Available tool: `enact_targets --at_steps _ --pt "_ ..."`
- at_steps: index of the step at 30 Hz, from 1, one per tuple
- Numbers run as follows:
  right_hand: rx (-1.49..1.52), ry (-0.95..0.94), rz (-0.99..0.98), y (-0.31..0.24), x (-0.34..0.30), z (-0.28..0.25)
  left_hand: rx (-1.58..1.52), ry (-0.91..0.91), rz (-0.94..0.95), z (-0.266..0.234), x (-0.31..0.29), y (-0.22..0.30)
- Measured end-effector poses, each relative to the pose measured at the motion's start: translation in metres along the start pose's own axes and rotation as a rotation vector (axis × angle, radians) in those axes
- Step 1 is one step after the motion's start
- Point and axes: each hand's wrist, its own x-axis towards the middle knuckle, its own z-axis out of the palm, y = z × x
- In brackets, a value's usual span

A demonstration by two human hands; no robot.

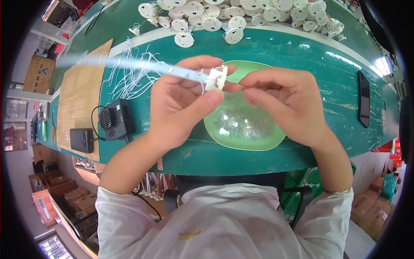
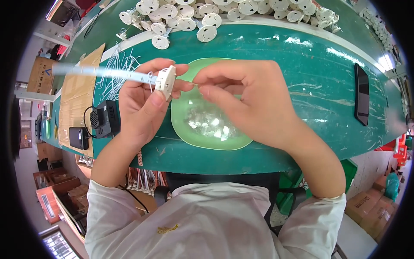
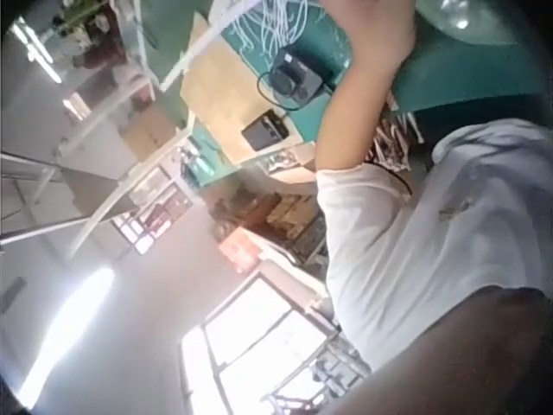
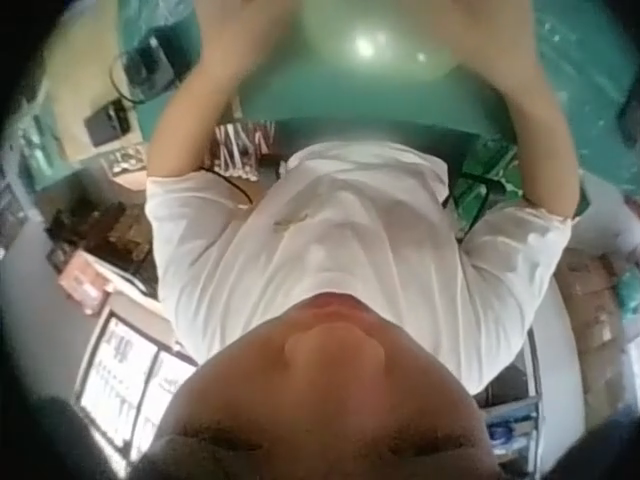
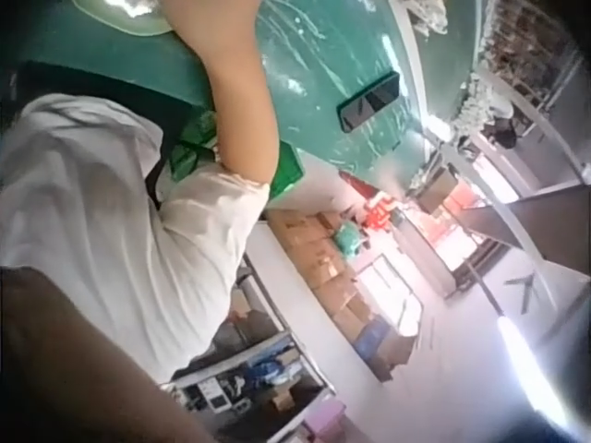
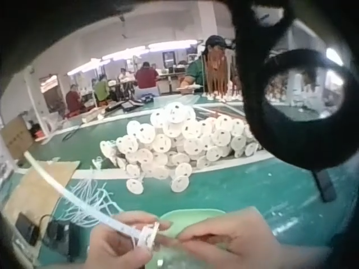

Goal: Assembling LED strips onto circular plastic bases and testing functionality on a workbench.

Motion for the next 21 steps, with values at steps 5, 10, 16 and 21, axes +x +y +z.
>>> enact_targets --at_steps 5,10,16,21 --pt "-0.176 0.093 -0.250 -0.001 0.002 -0.001 -0.140 0.063 -0.062 0.009 0.000 0.004" --pt "-0.219 0.201 -0.364 -0.006 -0.002 0.012 -0.160 0.113 -0.091 0.006 -0.005 0.003" --pt "-0.583 0.159 -0.617 0.001 -0.004 0.012 -0.178 0.053 -0.087 0.010 -0.006 0.004" --pt "-0.539 0.227 -0.753 0.008 -0.002 0.018 -0.159 0.101 -0.099 0.009 -0.006 0.004"
